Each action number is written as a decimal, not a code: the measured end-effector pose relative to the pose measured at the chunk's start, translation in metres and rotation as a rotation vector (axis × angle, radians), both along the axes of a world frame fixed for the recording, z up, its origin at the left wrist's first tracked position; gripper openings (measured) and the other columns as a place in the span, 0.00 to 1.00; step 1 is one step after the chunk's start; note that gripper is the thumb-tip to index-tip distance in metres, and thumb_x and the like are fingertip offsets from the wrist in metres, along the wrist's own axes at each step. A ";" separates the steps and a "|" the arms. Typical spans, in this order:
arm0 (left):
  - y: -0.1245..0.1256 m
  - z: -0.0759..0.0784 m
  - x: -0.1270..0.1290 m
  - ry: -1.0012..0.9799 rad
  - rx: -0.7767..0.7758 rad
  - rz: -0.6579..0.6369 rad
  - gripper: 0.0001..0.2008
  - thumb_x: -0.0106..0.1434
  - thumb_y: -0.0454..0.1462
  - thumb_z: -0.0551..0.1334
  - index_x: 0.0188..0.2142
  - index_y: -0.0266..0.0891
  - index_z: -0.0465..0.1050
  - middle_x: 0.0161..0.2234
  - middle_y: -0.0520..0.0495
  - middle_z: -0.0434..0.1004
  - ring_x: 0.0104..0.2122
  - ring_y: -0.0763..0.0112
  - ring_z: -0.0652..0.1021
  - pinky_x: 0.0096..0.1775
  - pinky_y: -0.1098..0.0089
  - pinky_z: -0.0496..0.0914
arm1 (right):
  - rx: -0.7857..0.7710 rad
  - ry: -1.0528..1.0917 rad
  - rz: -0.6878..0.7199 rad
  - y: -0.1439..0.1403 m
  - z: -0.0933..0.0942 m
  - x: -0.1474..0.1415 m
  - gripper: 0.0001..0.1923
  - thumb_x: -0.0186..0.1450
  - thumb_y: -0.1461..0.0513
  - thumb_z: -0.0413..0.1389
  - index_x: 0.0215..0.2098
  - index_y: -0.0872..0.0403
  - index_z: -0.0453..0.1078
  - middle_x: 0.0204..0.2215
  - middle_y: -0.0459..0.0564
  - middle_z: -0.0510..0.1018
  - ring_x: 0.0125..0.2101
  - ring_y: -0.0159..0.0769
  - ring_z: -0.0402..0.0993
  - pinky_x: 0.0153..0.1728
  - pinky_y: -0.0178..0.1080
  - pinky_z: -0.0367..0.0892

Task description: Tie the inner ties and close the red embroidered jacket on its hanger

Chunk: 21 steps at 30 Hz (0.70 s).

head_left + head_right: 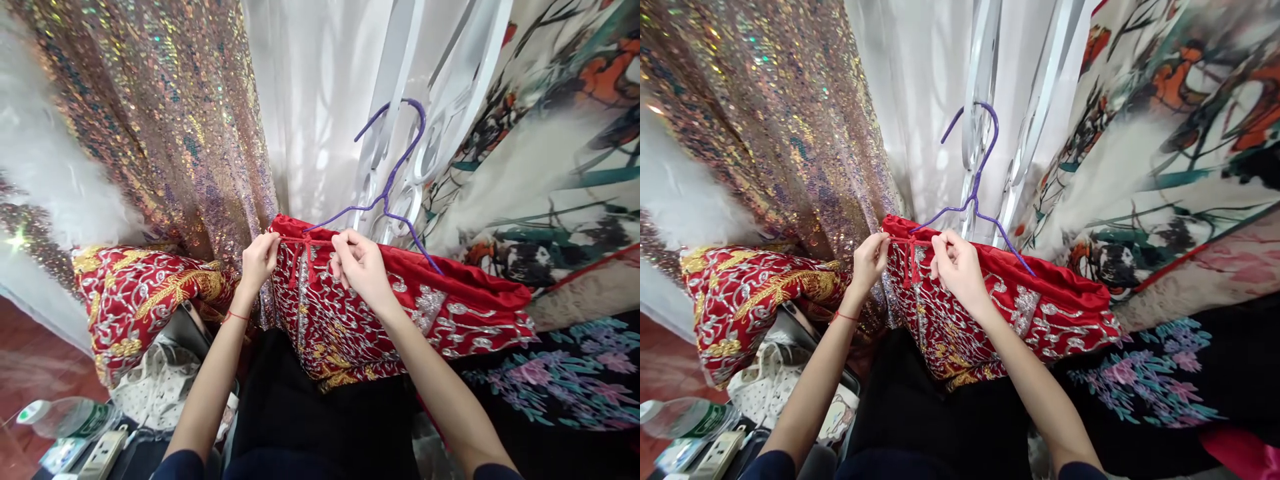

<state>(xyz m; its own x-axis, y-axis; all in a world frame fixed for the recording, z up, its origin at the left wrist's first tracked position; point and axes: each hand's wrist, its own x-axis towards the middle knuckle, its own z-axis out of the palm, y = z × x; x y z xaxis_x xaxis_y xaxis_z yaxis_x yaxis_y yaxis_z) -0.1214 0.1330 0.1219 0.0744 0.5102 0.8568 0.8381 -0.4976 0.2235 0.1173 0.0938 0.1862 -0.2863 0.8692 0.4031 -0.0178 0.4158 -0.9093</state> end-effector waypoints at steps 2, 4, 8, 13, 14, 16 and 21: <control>-0.009 0.006 0.003 0.005 -0.030 -0.003 0.10 0.72 0.38 0.53 0.40 0.39 0.72 0.33 0.46 0.76 0.33 0.70 0.76 0.39 0.70 0.72 | 0.004 -0.038 0.004 -0.003 0.000 0.001 0.20 0.71 0.47 0.51 0.28 0.50 0.57 0.14 0.38 0.69 0.10 0.23 0.58 0.14 0.30 0.52; -0.021 0.015 0.009 -0.022 0.016 -0.006 0.08 0.70 0.36 0.56 0.43 0.39 0.72 0.35 0.47 0.74 0.33 0.71 0.75 0.37 0.70 0.72 | 0.023 -0.102 0.029 -0.006 0.001 0.004 0.19 0.72 0.48 0.51 0.28 0.50 0.57 0.16 0.38 0.71 0.12 0.23 0.61 0.17 0.30 0.57; -0.038 0.036 0.023 0.128 0.177 -0.129 0.18 0.63 0.32 0.60 0.52 0.45 0.73 0.45 0.44 0.72 0.40 0.68 0.76 0.40 0.68 0.74 | 0.046 -0.140 0.086 -0.010 0.004 0.009 0.18 0.71 0.49 0.52 0.29 0.51 0.60 0.19 0.39 0.71 0.15 0.24 0.62 0.20 0.31 0.59; -0.029 0.050 0.028 0.332 0.097 -0.205 0.13 0.64 0.32 0.61 0.44 0.51 0.80 0.42 0.47 0.73 0.38 0.71 0.74 0.40 0.67 0.74 | 0.061 -0.186 0.130 -0.013 0.004 0.006 0.17 0.70 0.49 0.53 0.30 0.51 0.62 0.20 0.39 0.70 0.17 0.25 0.63 0.22 0.32 0.60; -0.025 0.050 0.026 0.334 0.085 -0.204 0.12 0.65 0.32 0.61 0.42 0.51 0.80 0.40 0.47 0.73 0.37 0.71 0.73 0.39 0.68 0.73 | 0.067 -0.206 0.134 -0.014 0.003 0.005 0.17 0.71 0.50 0.53 0.30 0.51 0.63 0.20 0.39 0.70 0.17 0.25 0.63 0.22 0.32 0.59; -0.019 0.049 0.020 0.313 0.070 -0.206 0.11 0.66 0.34 0.60 0.39 0.50 0.81 0.38 0.48 0.72 0.36 0.71 0.73 0.36 0.70 0.71 | 0.080 -0.240 0.130 -0.014 0.001 0.005 0.17 0.71 0.50 0.52 0.30 0.52 0.64 0.20 0.40 0.70 0.17 0.25 0.63 0.22 0.32 0.59; -0.001 0.047 0.009 0.235 0.138 -0.209 0.05 0.66 0.42 0.64 0.38 0.54 0.81 0.32 0.49 0.68 0.34 0.69 0.69 0.36 0.68 0.67 | 0.098 -0.223 0.033 -0.012 0.001 0.004 0.19 0.71 0.50 0.52 0.26 0.52 0.63 0.18 0.41 0.69 0.16 0.25 0.62 0.21 0.33 0.59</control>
<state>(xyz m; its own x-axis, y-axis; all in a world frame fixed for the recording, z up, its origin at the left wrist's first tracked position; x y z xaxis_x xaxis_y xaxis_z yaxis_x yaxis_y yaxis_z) -0.1123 0.1317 0.1686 0.3690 0.3431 0.8638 0.7352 -0.6763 -0.0454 0.1208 0.0815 0.1873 -0.4047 0.8178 0.4091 0.1638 0.5050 -0.8475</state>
